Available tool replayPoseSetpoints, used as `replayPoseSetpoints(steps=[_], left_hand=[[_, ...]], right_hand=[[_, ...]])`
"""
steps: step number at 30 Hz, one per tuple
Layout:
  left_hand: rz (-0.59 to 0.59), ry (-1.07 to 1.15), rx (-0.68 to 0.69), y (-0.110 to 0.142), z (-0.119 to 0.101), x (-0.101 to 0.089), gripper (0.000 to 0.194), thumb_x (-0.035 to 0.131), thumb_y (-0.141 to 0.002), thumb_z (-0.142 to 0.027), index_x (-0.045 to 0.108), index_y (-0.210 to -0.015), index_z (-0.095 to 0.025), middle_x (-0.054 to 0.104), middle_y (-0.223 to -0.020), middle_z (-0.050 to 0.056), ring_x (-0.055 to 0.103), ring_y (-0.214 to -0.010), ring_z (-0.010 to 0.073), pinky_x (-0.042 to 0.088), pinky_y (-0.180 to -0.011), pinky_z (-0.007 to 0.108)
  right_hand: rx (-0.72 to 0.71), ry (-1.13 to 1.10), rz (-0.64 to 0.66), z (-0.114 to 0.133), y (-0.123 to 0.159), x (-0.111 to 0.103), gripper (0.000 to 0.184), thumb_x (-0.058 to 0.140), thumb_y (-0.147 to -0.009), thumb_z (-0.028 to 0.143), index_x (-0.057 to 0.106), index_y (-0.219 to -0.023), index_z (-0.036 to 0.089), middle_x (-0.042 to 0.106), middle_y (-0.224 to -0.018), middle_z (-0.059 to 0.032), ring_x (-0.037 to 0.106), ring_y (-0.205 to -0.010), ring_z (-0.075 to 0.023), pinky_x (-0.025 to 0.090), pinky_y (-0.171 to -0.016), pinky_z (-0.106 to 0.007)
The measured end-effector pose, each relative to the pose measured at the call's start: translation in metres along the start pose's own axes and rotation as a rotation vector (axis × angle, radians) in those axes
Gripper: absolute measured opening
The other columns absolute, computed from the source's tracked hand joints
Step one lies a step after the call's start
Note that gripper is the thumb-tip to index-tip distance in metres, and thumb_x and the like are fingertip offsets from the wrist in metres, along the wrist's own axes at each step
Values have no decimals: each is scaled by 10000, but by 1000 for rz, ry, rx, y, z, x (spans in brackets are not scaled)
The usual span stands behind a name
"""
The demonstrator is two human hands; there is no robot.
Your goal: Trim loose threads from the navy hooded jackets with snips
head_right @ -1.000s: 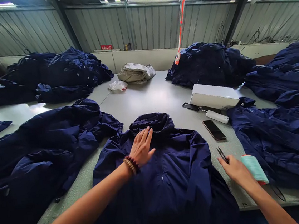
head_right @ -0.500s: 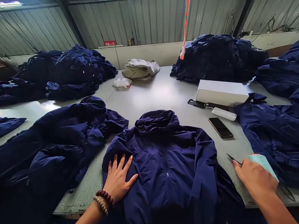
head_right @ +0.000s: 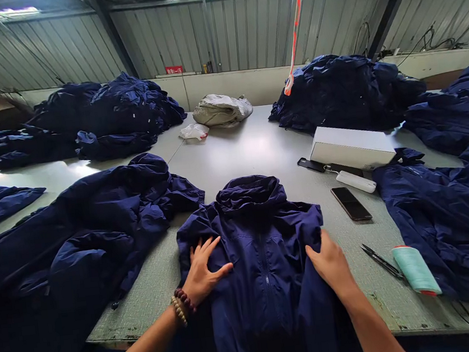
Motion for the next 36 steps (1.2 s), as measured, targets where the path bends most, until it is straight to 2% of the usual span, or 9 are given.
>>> replayPoseSetpoints(steps=[4, 7, 10, 13, 17, 23, 28, 32, 36], left_hand=[[-131, 320, 134, -5, -49, -21, 576, 679, -994, -509, 612, -1518, -282, 502, -1686, 133, 393, -1618, 363, 252, -1346, 649], [-124, 525, 90, -17, -75, -33, 600, 628, -1022, -548, 559, -1555, -281, 547, -1637, 136, 561, -1493, 306, 461, -1256, 493], [74, 636, -176, -39, -71, -25, 879, 786, -907, -489, 418, -1650, -199, 564, -1617, 207, 591, -1465, 365, 488, -1221, 500], [161, 684, -259, -57, -52, -16, 774, 822, -819, -283, 558, -1535, -152, 666, -1509, 218, 639, -1402, 390, 490, -1206, 497], [151, 773, -257, -62, -31, -32, 505, 694, -835, -218, 703, -1336, -155, 785, -1316, 150, 730, -1253, 341, 557, -1125, 461], [125, 875, -225, -53, -29, -95, 612, 711, -859, -339, 649, -1453, -206, 815, -1236, 79, 771, -1135, 311, 621, -1024, 462], [16, 796, -255, -49, 12, -141, 598, 696, -876, -320, 639, -1461, -213, 810, -1254, 63, 755, -1159, 287, 596, -1052, 454], [-184, 507, -377, -34, 84, -168, 465, 723, -831, -393, 720, -1249, -187, 815, -1160, 65, 736, -1157, 308, 580, -1078, 466], [-269, 286, -482, -9, 133, -164, 359, 659, -829, -318, 706, -1153, -170, 806, -1083, 108, 730, -1153, 342, 553, -1098, 516]], right_hand=[[-354, -42, -36, 75, 26, 17, 598, 509, -939, 216, 555, -1527, 314, 666, -1406, -113, 639, -1306, -368, 475, -1168, -522], [-527, -34, 67, 122, 61, 47, 564, 484, -949, 145, 662, -1437, 365, 701, -1187, -71, 680, -1111, -305, 560, -1026, -457], [-688, -12, 252, 148, 101, 83, 530, 551, -921, 148, 673, -1410, 312, 710, -1180, -96, 679, -1084, -311, 598, -1000, -468], [-734, -92, 454, 150, 135, 100, 812, 778, -827, 314, 508, -1589, 385, 676, -1427, -84, 663, -1252, -390, 590, -1089, -570], [-602, -394, 525, 134, 134, 73, 651, 757, -949, 478, 542, -1564, 489, 644, -1551, 3, 643, -1378, -366, 536, -1188, -536], [-108, -775, 255, 73, 53, 33, 459, 706, -975, 587, 722, -1271, 237, 750, -1322, -137, 733, -1148, -317, 605, -1052, -495], [239, -904, 502, 45, 13, 60, 452, 848, -880, 430, 682, -1239, 213, 724, -1379, -177, 794, -990, -285, 696, -775, -426], [291, -937, 624, 60, 4, 81, 386, 802, -930, 335, 650, -1251, 182, 741, -1349, -200, 814, -904, -263, 709, -770, -439], [288, -952, 688, 86, -6, 105, 334, 786, -950, 267, 647, -1238, 172, 747, -1343, -196, 811, -875, -239, 708, -764, -424]])
Point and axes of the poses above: each hand's wrist, its own y-axis away from the middle knuckle, its own x-axis out of the palm, z = x × y, the point moved 3 cm from there along -y, towards the middle knuckle
